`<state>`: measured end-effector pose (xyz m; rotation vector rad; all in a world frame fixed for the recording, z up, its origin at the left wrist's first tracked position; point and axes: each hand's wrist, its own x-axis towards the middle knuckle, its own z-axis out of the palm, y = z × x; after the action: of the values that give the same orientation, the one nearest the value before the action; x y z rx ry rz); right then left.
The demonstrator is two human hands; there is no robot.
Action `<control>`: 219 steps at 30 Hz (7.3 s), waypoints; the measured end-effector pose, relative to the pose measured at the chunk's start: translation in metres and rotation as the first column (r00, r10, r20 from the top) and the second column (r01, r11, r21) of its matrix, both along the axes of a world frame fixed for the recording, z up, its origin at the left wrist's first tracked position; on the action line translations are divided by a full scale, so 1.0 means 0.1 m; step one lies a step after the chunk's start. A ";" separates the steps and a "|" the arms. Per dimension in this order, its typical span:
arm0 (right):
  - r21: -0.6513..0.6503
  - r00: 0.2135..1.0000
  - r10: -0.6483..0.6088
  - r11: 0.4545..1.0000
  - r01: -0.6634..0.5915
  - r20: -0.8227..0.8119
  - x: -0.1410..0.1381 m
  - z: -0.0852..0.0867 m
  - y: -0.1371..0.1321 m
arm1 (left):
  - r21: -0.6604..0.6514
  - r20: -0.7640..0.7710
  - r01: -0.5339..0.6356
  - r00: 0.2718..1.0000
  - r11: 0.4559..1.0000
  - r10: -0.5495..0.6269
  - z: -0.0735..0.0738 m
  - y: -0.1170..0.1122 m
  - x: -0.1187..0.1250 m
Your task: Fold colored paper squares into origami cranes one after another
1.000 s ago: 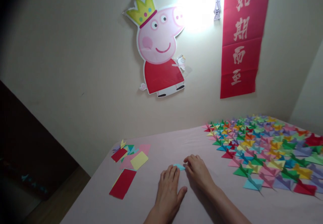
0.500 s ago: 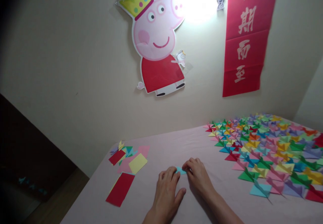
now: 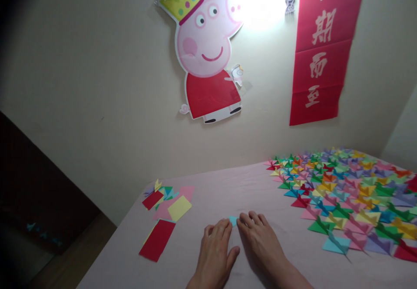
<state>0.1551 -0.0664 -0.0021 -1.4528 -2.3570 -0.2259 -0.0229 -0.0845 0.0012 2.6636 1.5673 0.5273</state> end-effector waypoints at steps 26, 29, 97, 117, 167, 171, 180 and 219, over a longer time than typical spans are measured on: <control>-0.212 0.839 -0.100 0.977 -0.019 -0.535 0.29 0.01 0.29 | -0.187 0.076 -0.155 0.982 0.970 0.171 0.45 0.11 -0.01; -0.187 0.818 -0.016 0.976 -0.113 -0.576 0.22 0.11 0.34 | -0.188 0.133 -0.128 0.979 0.974 0.155 0.40 0.25 0.02; -0.252 0.864 0.015 0.954 -0.163 -0.504 0.07 0.11 0.33 | -0.082 0.211 -0.061 0.974 0.995 0.078 0.18 0.37 0.04; -0.250 0.799 0.054 0.935 -0.250 -0.598 0.10 0.08 0.38 | 0.008 0.321 0.004 0.947 1.000 -0.006 0.16 0.43 0.02; -0.282 0.794 0.116 0.896 -0.342 -0.596 0.09 0.13 0.32 | -0.169 0.318 0.004 0.947 0.986 0.050 0.06 0.48 0.03; -0.331 0.766 0.003 0.901 -0.281 -0.643 0.11 0.10 0.33 | -0.144 0.289 0.018 0.957 0.989 0.025 0.05 0.48 0.02; -0.305 0.814 0.065 0.908 -0.288 -0.577 0.09 0.06 0.40 | -0.116 0.294 -0.001 0.955 0.993 0.035 0.04 0.47 0.04; -0.247 0.864 0.095 0.937 -0.245 -0.495 0.07 -0.05 0.46 | -0.010 0.023 -0.016 1.000 1.000 0.016 0.06 0.46 0.13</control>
<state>0.1622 -0.0206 -0.0069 -1.2255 -2.1421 0.5119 -0.0103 -0.0382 0.0075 2.6303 1.5822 0.5480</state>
